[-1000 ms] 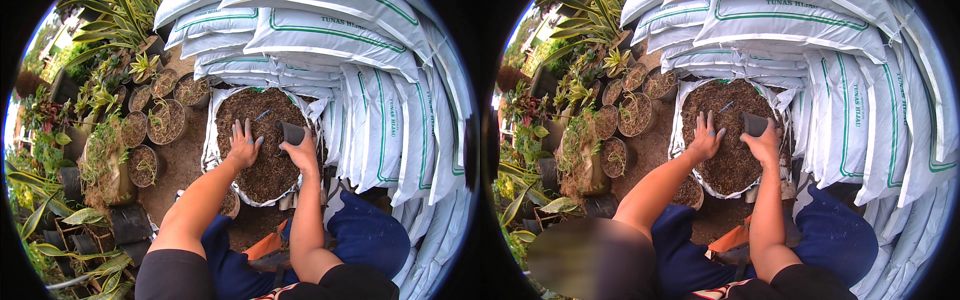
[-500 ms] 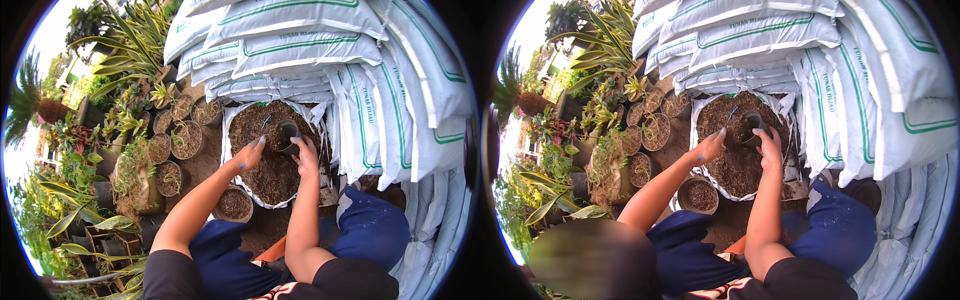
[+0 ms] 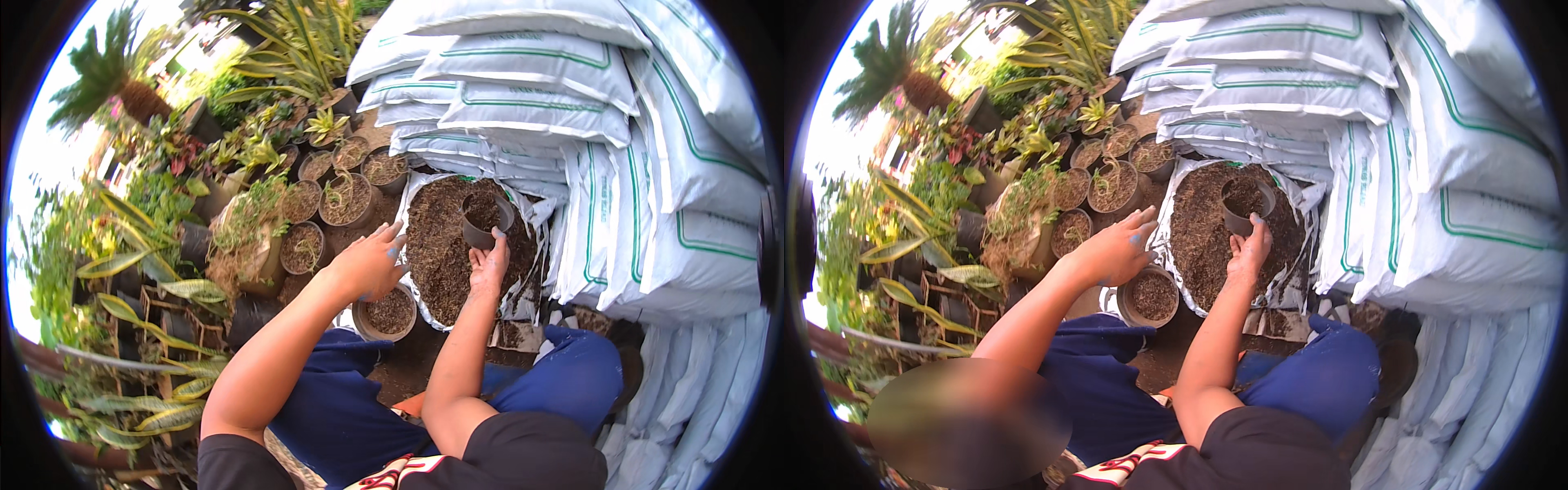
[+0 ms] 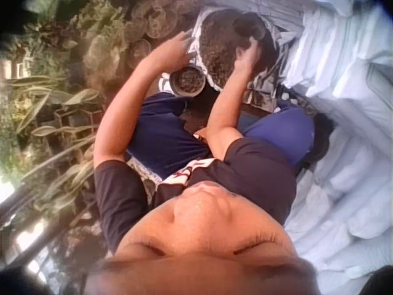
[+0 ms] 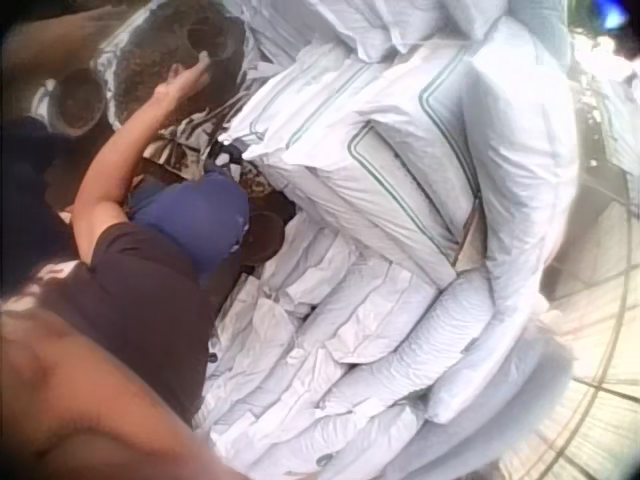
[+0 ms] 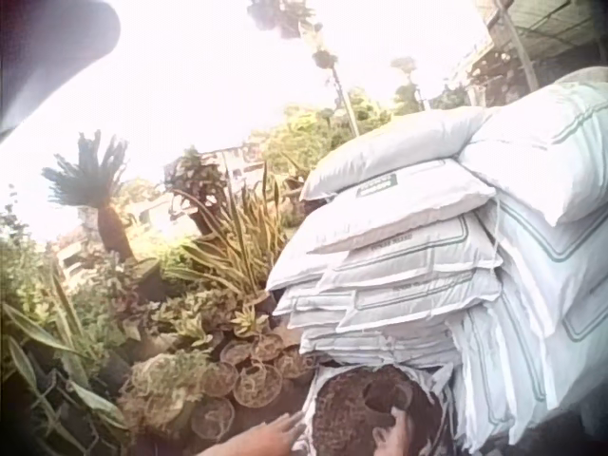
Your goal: The person pots a plant by scooping soil from a large bag into a small pot, placing a small seedling into the pot, and then filling the rest of the pot with soil.
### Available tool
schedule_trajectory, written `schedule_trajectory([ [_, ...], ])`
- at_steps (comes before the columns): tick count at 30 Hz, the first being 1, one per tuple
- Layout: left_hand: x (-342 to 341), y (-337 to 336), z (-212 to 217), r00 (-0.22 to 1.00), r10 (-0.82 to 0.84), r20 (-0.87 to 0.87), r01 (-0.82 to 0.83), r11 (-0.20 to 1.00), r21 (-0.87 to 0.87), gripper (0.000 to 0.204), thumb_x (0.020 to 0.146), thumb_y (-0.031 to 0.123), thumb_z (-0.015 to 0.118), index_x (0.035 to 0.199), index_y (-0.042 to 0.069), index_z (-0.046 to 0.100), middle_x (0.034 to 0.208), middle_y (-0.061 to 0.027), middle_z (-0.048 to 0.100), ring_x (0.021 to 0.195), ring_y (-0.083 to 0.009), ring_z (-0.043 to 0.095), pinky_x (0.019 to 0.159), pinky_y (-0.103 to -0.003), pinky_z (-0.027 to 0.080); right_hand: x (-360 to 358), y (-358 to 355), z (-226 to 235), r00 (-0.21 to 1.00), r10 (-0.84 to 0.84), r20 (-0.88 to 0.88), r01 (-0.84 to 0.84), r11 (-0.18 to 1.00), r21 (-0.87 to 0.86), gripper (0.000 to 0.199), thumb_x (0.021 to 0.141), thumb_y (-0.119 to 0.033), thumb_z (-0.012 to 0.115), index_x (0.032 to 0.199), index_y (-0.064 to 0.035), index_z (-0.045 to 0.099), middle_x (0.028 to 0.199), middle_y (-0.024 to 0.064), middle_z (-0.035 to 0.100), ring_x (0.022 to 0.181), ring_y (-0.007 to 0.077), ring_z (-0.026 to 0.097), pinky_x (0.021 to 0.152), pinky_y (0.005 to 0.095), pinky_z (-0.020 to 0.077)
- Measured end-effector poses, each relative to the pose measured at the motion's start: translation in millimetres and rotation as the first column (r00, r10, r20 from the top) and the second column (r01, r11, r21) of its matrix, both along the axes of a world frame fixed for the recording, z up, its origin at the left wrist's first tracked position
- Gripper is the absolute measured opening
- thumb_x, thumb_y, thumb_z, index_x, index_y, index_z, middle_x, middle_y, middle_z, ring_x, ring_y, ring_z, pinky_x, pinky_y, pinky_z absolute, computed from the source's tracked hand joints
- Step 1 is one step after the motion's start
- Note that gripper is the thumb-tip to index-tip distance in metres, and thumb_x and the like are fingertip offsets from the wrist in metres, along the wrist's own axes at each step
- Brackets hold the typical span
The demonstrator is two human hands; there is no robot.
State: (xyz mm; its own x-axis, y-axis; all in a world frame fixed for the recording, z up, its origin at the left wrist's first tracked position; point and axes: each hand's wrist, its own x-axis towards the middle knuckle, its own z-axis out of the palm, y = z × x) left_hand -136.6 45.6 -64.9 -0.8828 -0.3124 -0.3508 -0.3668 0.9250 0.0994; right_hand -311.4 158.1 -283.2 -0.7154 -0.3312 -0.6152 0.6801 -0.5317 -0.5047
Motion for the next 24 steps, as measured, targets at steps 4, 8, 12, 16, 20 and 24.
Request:
schedule_trajectory([
  [4,9.7,14.6,14.3,0.98,0.18,-0.085,-0.171,0.98,0.098,0.06,0.099,0.029,0.062,0.148,0.0,0.047,0.156,-0.0216,0.046,0.141,-0.0382,0.047,0.115,-0.045,0.043,13.5,-10.9,30.5,0.994,0.091,-0.058,-0.085,0.991,0.099,0.058,0.081,-0.041,0.081,0.127,-0.0153,0.057,0.11,0.0055,0.062,0.091,0.0201,0.061,0.075,0.033,0.0484],
  [8,9.0,-9.2,-9.9,0.912,0.349,-0.215,-0.3,0.926,0.23,0.058,0.094,0.028,0.069,0.141,-0.003,0.054,0.13,-0.0248,0.067,0.123,-0.039,0.064,0.105,-0.044,0.051,27.2,-13.6,68.1,0.931,0.288,-0.222,-0.288,0.957,0.035,0.061,0.083,-0.048,0.08,0.13,-0.0155,0.058,0.109,0.0071,0.064,0.094,0.0205,0.063,0.081,0.0339,0.0494],
  [12,-9.7,-18.8,-22.7,0.796,0.49,-0.357,-0.361,0.856,0.37,0.053,0.089,0.026,0.076,0.13,-0.005,0.062,0.108,-0.0206,0.076,0.101,-0.0315,0.074,0.09,-0.04,0.057,31.0,-5.4,114.4,0.841,0.388,-0.377,-0.401,0.915,0.047,0.065,0.085,-0.049,0.079,0.135,-0.0137,0.056,0.11,0.008,0.066,0.094,0.0193,0.063,0.083,0.0324,0.0493],
  [16,-19.1,-20.7,-18.6,0.717,0.596,-0.361,-0.409,0.779,0.475,0.035,0.085,0.024,0.081,0.105,-0.004,0.076,0.091,-0.0152,0.078,0.083,-0.0224,0.075,0.079,-0.037,0.058,30.3,-4.1,127.0,0.785,0.425,-0.45,-0.428,0.898,0.101,0.068,0.087,-0.047,0.078,0.138,-0.0097,0.054,0.111,0.0083,0.068,0.092,0.0172,0.066,0.083,0.0312,0.05],
  [20,-20.0,-22.6,-17.1,0.72,0.64,-0.267,-0.482,0.739,0.471,0.027,0.089,0.023,0.077,0.098,-0.002,0.079,0.084,-0.0125,0.077,0.077,-0.0165,0.071,0.075,-0.034,0.056,28.0,-3.7,112.2,0.804,0.426,-0.415,-0.414,0.902,0.124,0.069,0.086,-0.044,0.08,0.138,-0.0076,0.053,0.112,0.009,0.068,0.092,0.0166,0.068,0.082,0.0303,0.0513],
  [24,-12.2,-40.0,-29.8,0.755,0.6,-0.265,-0.488,0.784,0.384,0.027,0.086,0.024,0.079,0.098,-0.001,0.08,0.084,-0.0139,0.077,0.076,-0.0194,0.072,0.074,-0.035,0.057,21.0,2.6,78.9,0.803,0.458,-0.382,-0.378,0.886,0.267,0.078,0.08,-0.043,0.085,0.141,-0.0071,0.051,0.113,0.0093,0.067,0.097,0.02,0.066,0.083,0.0352,0.0498],
])
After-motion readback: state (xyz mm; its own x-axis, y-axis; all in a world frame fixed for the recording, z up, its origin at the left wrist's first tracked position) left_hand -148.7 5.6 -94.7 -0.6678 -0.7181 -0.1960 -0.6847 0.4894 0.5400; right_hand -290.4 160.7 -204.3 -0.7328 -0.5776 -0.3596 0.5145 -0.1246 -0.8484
